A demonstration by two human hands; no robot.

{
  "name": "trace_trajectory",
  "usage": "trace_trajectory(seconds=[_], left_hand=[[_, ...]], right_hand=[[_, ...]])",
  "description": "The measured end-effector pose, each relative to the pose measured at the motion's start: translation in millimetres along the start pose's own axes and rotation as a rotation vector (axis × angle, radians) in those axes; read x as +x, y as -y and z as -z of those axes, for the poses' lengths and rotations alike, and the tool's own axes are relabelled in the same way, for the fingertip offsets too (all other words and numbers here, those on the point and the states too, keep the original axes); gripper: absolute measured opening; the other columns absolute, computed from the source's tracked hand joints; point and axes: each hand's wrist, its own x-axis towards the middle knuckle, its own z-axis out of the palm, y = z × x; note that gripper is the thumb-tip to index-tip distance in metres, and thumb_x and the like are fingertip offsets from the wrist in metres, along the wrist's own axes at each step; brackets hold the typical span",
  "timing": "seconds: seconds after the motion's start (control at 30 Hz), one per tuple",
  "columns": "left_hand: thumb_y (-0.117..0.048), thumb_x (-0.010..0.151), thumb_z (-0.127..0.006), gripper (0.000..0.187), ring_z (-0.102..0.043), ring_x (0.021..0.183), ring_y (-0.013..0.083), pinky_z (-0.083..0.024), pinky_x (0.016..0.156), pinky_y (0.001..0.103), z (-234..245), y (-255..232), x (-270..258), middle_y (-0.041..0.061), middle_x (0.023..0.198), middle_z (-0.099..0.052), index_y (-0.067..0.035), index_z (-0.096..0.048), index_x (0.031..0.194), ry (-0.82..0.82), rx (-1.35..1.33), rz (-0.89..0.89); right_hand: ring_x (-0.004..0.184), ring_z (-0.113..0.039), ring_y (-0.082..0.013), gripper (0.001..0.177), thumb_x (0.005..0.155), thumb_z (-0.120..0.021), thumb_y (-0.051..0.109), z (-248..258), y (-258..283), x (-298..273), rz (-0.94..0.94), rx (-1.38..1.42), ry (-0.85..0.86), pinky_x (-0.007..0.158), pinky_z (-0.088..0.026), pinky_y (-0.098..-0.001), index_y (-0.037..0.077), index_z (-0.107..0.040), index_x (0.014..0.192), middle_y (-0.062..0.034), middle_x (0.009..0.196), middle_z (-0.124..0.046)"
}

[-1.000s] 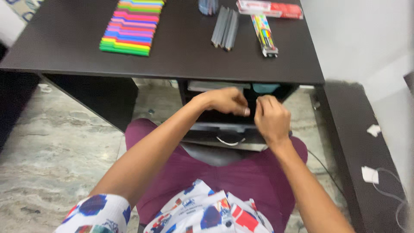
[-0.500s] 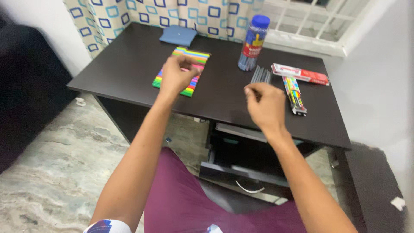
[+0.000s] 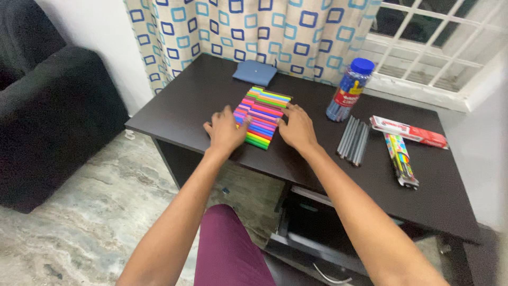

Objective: The person sorts colored pencils and pens on a desk, then places them into a drawer along with a plastic container and other stationery items. The person handles the items one at a time and arranges them neatly before closing the drawer.

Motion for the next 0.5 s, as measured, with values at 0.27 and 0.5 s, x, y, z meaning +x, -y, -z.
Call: trace_trajectory(seconds=[0.27,0.5], left_hand=[[-0.041,0.067,-0.094,0.13,-0.05,0.13,0.0457,-0.034,0.107,0.059,34,-49,2,0.03,0.131,-0.058,0.007,-0.013,0.156,0.184,-0.003,0.18],[-0.032,0.082,-0.09,0.085,-0.065,0.114,0.0435,-0.053,0.098,0.047,-7,-23,23,0.032,0.119,-0.065,0.012,-0.04,0.134,0.056,-0.339,0.217]], right_hand=[[0.144,-0.031,-0.0496,0.085,0.086,-0.072,0.053,-83,-10,56,-0.276,-0.159,0.062,0.113,-0.024,-0.051,-0.006,-0.047,0.141,-0.0364,0.146,-0.039],[0.143,-0.043,-0.0399,0.067,0.088,-0.072,0.04,-56,16,16,-0.311,0.158,-0.048,0.119,-0.032,-0.0459,0.003,-0.056,0.141,-0.0233,0.148,-0.053]])
